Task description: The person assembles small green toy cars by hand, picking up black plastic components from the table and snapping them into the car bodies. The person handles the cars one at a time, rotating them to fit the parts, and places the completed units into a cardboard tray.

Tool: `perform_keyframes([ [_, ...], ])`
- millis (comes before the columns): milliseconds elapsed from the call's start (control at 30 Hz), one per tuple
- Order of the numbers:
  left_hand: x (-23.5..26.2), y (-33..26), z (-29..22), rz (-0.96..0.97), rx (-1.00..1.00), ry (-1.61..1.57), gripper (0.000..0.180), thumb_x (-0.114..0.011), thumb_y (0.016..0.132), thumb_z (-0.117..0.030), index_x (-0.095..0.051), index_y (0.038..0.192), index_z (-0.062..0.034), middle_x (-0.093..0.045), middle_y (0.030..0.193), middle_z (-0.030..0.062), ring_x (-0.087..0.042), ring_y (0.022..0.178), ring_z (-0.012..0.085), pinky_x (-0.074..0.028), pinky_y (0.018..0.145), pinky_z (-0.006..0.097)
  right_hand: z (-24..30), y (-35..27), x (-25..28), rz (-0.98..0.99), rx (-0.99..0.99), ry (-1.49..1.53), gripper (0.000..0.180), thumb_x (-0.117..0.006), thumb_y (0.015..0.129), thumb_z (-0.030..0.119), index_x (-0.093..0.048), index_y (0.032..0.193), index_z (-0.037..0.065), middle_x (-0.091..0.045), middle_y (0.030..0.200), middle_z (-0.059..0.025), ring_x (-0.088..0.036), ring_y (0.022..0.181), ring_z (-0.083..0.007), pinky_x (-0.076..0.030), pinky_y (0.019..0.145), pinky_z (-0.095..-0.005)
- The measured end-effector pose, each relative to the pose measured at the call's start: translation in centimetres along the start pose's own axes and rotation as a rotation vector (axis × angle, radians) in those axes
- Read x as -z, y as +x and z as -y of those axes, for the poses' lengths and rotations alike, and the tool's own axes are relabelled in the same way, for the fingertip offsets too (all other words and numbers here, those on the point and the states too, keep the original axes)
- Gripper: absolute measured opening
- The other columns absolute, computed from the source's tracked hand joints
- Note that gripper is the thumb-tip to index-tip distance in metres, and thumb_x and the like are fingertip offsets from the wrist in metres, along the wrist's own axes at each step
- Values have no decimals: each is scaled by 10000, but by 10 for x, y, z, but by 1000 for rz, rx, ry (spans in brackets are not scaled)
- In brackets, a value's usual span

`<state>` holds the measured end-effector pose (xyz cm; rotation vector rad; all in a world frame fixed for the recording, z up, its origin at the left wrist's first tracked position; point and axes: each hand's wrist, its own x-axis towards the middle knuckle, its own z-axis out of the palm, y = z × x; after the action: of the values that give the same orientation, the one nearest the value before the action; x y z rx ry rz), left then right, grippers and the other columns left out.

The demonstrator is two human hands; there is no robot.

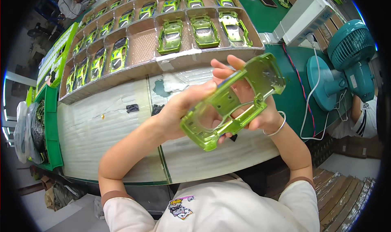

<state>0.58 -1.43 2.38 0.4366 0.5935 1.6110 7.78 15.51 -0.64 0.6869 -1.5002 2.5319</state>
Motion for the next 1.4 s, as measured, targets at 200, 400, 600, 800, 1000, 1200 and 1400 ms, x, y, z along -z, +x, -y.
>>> perform_keyframes([
  [200, 15, 9, 4, -391, -25, 788, 329, -577, 827, -309, -540, 1004, -34, -627, 867, 118, -612, 714, 199, -486, 650, 299, 25, 4, 6, -124, -16, -126, 1027, -839, 540, 363, -275, 1339, 48, -430, 1284, -128, -418, 1201, -329, -357, 1004, -458],
  [400, 25, 8, 29, -92, -462, 1802, 137, -693, 674, -62, -608, 777, -34, -591, 799, 66, -572, 726, 238, -483, 615, 345, 28, 7, 9, -351, 109, -296, 971, -815, 592, 354, -258, 1341, 87, -437, 1265, -124, -442, 1177, -337, -417, 969, -444],
  [600, 24, 5, 26, 70, -539, 2120, 156, -691, 651, -35, -574, 754, -27, -600, 794, 55, -582, 716, 213, -496, 599, 311, 15, 10, 21, -134, 391, -447, 751, -823, 587, 100, -364, 1181, 89, -482, 1179, -165, -489, 1122, -259, -440, 935, -380],
  [800, -13, -7, -14, -21, -1043, 1860, 168, -661, 583, 9, -527, 681, -18, -619, 757, 84, -602, 649, 217, -496, 508, 277, 8, 11, 14, -3, 514, -569, 689, -817, 603, 130, -370, 1126, 80, -487, 1127, -194, -501, 1105, -319, -442, 932, -423],
  [1000, -12, -6, -12, 35, -1254, 2039, 235, -572, 474, -88, -573, 671, 41, -617, 770, 144, -607, 633, 201, -497, 524, 277, 7, 7, -1, 186, 477, -578, 694, -802, 620, 78, -351, 1147, 111, -459, 1100, -209, -495, 1082, -392, -432, 926, -491],
  [1200, -17, -6, -6, 46, -1228, 2030, 244, -581, 489, -78, -581, 698, 46, -615, 769, 143, -605, 640, 199, -495, 535, 274, 1, 8, -5, 140, 499, -534, 650, -815, 601, 108, -413, 1112, 104, -510, 1086, -172, -525, 1058, -342, -445, 913, -450],
  [1400, -17, -7, -7, -93, -1233, 1951, 211, -609, 496, -54, -542, 674, 37, -625, 783, 163, -609, 647, 221, -499, 534, 277, -1, 1, -7, -23, 335, -448, 751, -850, 558, 163, -383, 1138, 64, -513, 1111, -137, -533, 1052, -266, -471, 876, -384],
])
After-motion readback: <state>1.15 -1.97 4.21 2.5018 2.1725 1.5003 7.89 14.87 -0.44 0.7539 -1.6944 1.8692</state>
